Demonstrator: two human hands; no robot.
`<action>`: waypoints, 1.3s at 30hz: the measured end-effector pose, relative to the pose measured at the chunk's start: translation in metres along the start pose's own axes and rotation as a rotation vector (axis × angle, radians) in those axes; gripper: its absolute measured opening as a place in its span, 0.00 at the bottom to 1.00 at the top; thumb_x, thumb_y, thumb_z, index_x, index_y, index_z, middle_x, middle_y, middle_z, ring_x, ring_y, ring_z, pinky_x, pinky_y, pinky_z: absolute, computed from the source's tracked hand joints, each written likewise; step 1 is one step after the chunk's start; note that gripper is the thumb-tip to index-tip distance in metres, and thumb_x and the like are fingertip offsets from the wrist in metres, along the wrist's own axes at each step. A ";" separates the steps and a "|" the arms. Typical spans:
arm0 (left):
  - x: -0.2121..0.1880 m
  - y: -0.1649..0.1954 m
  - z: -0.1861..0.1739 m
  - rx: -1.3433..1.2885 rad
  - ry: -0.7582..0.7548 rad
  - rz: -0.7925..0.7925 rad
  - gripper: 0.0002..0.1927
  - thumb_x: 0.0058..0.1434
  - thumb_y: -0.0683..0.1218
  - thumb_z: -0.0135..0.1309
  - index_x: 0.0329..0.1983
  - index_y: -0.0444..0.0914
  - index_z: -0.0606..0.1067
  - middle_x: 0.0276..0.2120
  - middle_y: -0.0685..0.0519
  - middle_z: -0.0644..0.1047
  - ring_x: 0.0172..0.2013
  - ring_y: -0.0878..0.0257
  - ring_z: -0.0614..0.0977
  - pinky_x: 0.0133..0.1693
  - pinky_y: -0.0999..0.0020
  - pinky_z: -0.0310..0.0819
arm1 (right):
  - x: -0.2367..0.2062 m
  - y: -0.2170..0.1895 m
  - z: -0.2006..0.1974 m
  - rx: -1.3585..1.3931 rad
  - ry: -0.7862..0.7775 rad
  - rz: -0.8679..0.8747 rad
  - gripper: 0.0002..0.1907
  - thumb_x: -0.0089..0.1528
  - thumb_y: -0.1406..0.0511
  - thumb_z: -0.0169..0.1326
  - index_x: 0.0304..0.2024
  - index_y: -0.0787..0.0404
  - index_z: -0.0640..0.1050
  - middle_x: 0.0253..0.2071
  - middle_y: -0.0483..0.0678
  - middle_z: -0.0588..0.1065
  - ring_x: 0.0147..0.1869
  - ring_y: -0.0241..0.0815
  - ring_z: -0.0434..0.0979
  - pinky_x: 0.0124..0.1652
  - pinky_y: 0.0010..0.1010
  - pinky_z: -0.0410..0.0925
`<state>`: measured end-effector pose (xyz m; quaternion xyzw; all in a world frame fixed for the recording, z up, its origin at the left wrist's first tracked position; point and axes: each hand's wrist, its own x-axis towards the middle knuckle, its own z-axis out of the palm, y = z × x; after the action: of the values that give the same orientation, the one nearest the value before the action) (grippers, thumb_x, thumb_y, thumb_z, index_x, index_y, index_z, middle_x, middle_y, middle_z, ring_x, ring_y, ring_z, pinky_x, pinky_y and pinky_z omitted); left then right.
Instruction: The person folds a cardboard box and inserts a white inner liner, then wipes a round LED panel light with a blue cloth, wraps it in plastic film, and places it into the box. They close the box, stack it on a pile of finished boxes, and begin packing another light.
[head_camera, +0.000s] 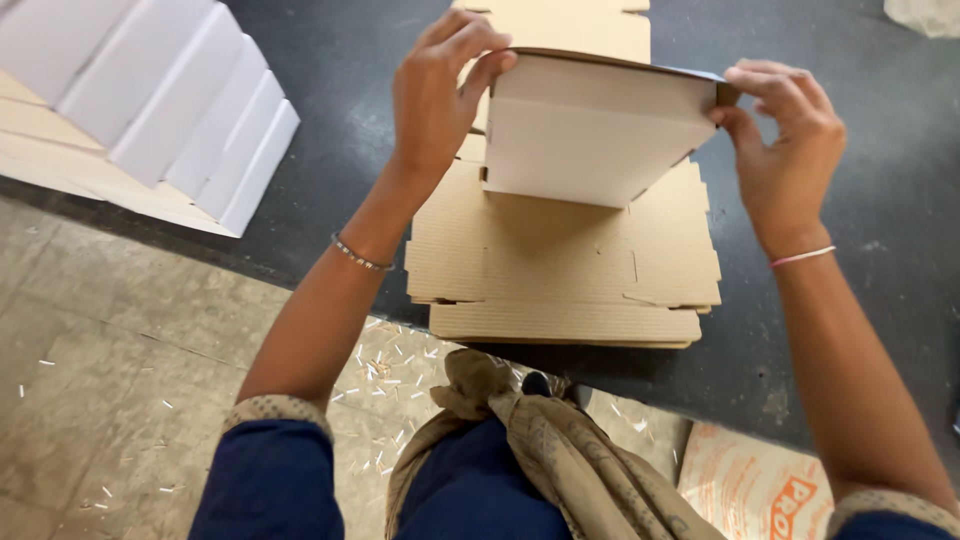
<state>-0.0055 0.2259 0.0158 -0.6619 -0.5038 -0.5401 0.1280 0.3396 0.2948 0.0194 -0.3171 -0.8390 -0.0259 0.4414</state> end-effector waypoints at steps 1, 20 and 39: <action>-0.009 -0.001 -0.001 0.057 -0.011 0.049 0.07 0.68 0.47 0.66 0.45 0.42 0.81 0.46 0.59 0.81 0.45 0.60 0.82 0.44 0.65 0.77 | -0.010 0.002 0.003 -0.074 -0.002 -0.005 0.13 0.66 0.72 0.68 0.53 0.61 0.82 0.60 0.52 0.78 0.65 0.47 0.76 0.61 0.36 0.73; -0.078 -0.029 0.046 -0.414 0.088 -0.626 0.23 0.62 0.52 0.65 0.58 0.40 0.75 0.47 0.50 0.84 0.46 0.62 0.87 0.49 0.69 0.82 | -0.032 0.032 0.017 -0.197 -0.101 0.011 0.14 0.65 0.64 0.70 0.50 0.60 0.82 0.68 0.47 0.73 0.77 0.51 0.64 0.74 0.40 0.62; -0.138 -0.061 0.066 -0.587 0.311 -0.896 0.03 0.66 0.38 0.58 0.41 0.39 0.76 0.36 0.51 0.85 0.37 0.67 0.85 0.36 0.75 0.79 | -0.028 0.029 0.015 -0.185 -0.154 0.010 0.14 0.66 0.64 0.68 0.51 0.62 0.80 0.68 0.49 0.76 0.70 0.47 0.73 0.58 0.33 0.75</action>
<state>-0.0038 0.2280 -0.1485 -0.3034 -0.5396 -0.7507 -0.2308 0.3562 0.3088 -0.0175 -0.3617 -0.8629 -0.0765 0.3445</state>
